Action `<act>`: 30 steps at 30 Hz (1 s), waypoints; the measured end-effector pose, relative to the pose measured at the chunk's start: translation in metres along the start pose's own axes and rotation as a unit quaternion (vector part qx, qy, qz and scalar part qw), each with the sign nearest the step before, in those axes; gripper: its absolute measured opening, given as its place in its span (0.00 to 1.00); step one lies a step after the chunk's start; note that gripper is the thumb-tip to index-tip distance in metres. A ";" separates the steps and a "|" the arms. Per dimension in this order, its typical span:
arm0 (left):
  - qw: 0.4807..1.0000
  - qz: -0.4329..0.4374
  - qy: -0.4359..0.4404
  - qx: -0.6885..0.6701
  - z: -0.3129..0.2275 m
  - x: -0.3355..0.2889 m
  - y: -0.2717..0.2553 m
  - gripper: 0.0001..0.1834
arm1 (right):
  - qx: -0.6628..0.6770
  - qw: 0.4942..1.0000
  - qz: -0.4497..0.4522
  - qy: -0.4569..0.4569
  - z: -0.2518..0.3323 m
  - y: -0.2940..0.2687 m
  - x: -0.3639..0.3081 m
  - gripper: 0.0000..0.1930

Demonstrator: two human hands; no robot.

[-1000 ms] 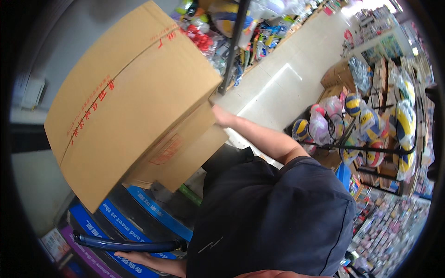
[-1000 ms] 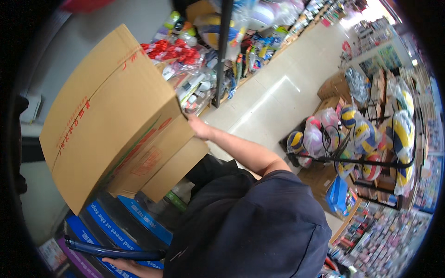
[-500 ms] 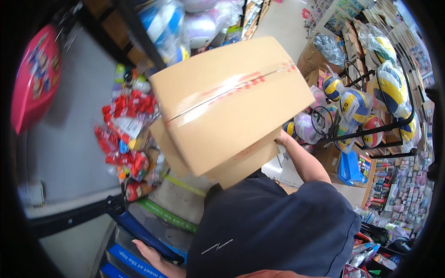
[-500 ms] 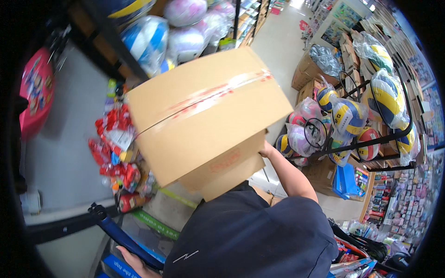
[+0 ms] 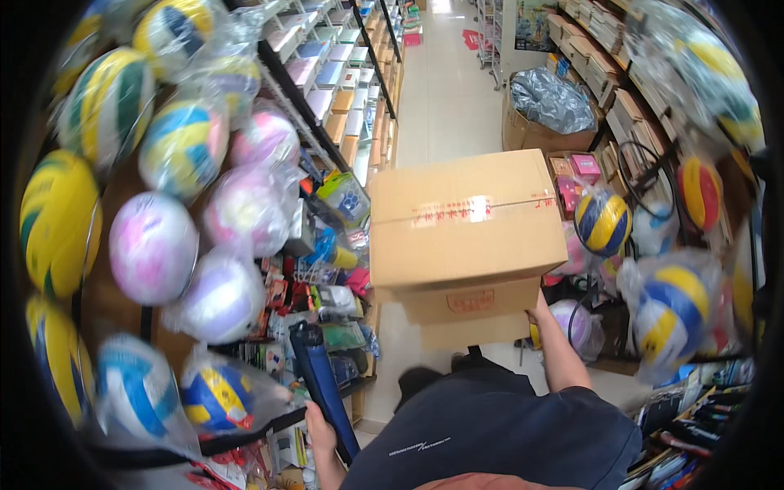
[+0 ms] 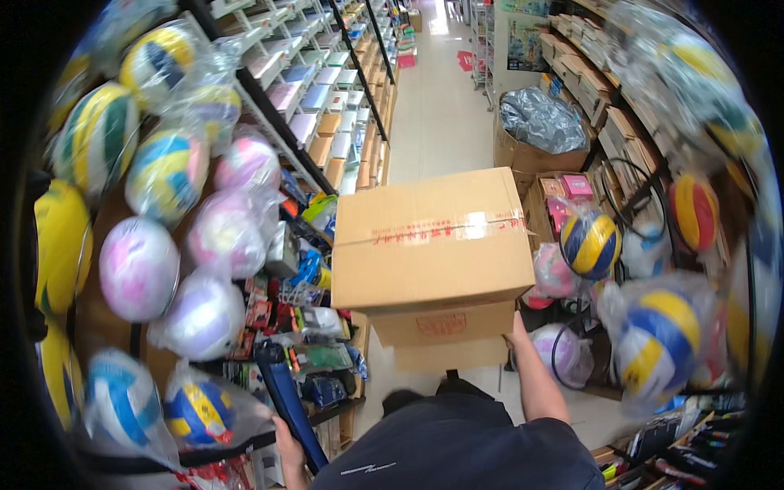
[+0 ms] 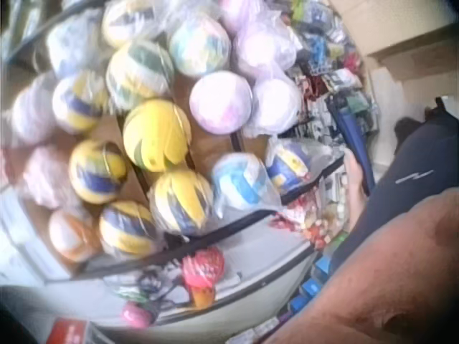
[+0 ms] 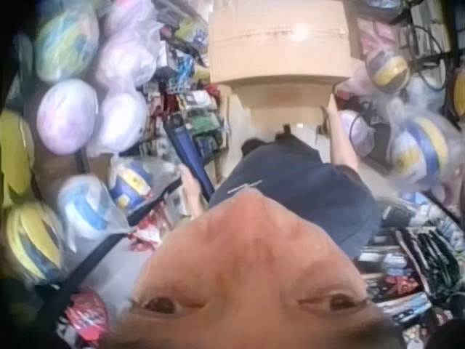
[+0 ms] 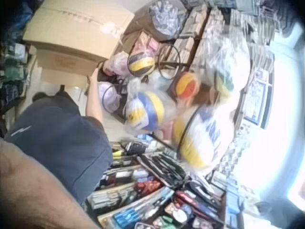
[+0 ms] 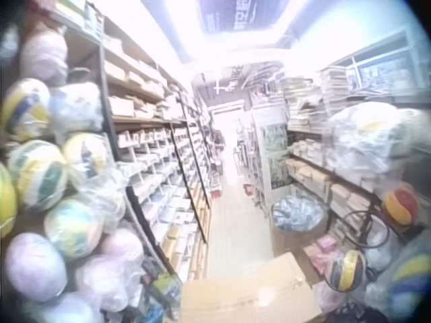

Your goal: The person removes a toner cartridge from a photocopier, retrieves a screwdriver, and walks through a store carrying boxes. They then use the screwdriver to disassemble a small black component and place it into a cardboard box.

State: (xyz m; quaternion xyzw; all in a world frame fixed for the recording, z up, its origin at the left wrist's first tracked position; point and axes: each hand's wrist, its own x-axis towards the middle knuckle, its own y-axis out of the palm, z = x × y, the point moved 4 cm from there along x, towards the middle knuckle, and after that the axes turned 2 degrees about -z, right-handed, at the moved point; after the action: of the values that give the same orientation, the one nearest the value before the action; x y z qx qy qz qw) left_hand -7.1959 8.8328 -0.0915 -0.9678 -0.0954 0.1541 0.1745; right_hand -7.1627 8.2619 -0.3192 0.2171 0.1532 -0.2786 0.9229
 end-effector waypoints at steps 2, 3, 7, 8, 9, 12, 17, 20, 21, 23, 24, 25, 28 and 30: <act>0.997 0.040 -0.058 -0.020 -0.042 0.061 0.049 0.36 | -0.019 0.998 -0.062 0.011 0.012 0.007 0.065 0.10; 0.997 0.049 -0.057 -0.021 -0.064 0.092 0.073 0.36 | 0.004 0.999 -0.041 -0.005 0.022 0.016 0.100 0.09; 0.997 0.069 -0.022 -0.020 -0.137 0.250 0.195 0.37 | 0.022 0.999 -0.029 -0.004 0.076 0.044 0.261 0.20; 0.996 0.084 -0.006 -0.023 -0.153 0.290 0.224 0.36 | 0.052 0.998 -0.019 0.023 0.087 0.048 0.296 0.20; 0.996 0.060 0.066 0.028 -0.176 0.334 0.249 0.36 | 0.100 0.994 0.010 0.042 0.097 0.061 0.329 0.21; 0.981 0.145 0.087 0.098 -0.243 0.443 0.347 0.38 | 0.034 0.994 -0.106 0.011 0.154 0.068 0.418 0.19; 0.965 0.208 0.156 0.035 -0.412 0.586 0.510 0.37 | 0.067 0.993 -0.097 0.001 0.276 0.095 0.587 0.17; 0.962 0.247 0.076 -0.085 -0.469 0.674 0.603 0.38 | 0.063 0.988 -0.141 -0.009 0.320 0.093 0.726 0.16; 0.960 0.267 0.047 -0.067 -0.478 0.700 0.630 0.37 | 0.083 0.982 -0.168 -0.019 0.333 0.091 0.776 0.15; 0.963 0.193 0.177 0.065 -0.514 0.768 0.683 0.36 | 0.077 0.990 -0.115 -0.029 0.372 0.090 0.874 0.16; 0.967 0.143 0.171 0.121 -0.528 0.798 0.700 0.35 | 0.086 0.990 -0.112 -0.006 0.385 0.102 0.916 0.16; 0.973 0.129 0.151 0.118 -0.545 0.825 0.720 0.34 | 0.106 0.990 -0.093 -0.001 0.405 0.116 0.959 0.17; 0.980 0.118 0.099 0.125 -0.597 0.892 0.778 0.35 | 0.129 0.988 -0.087 0.010 0.478 0.133 1.086 0.19; 0.988 0.100 0.092 0.066 -0.632 0.945 0.831 0.36 | 0.151 0.983 -0.102 0.012 0.512 0.151 1.180 0.20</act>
State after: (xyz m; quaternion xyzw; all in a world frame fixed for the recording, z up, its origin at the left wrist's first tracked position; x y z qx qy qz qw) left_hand -5.9944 8.0982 -0.0840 -0.9689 0.0290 0.0871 0.2296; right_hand -6.0508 7.5978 -0.3085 0.3407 0.1420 -0.3885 0.8443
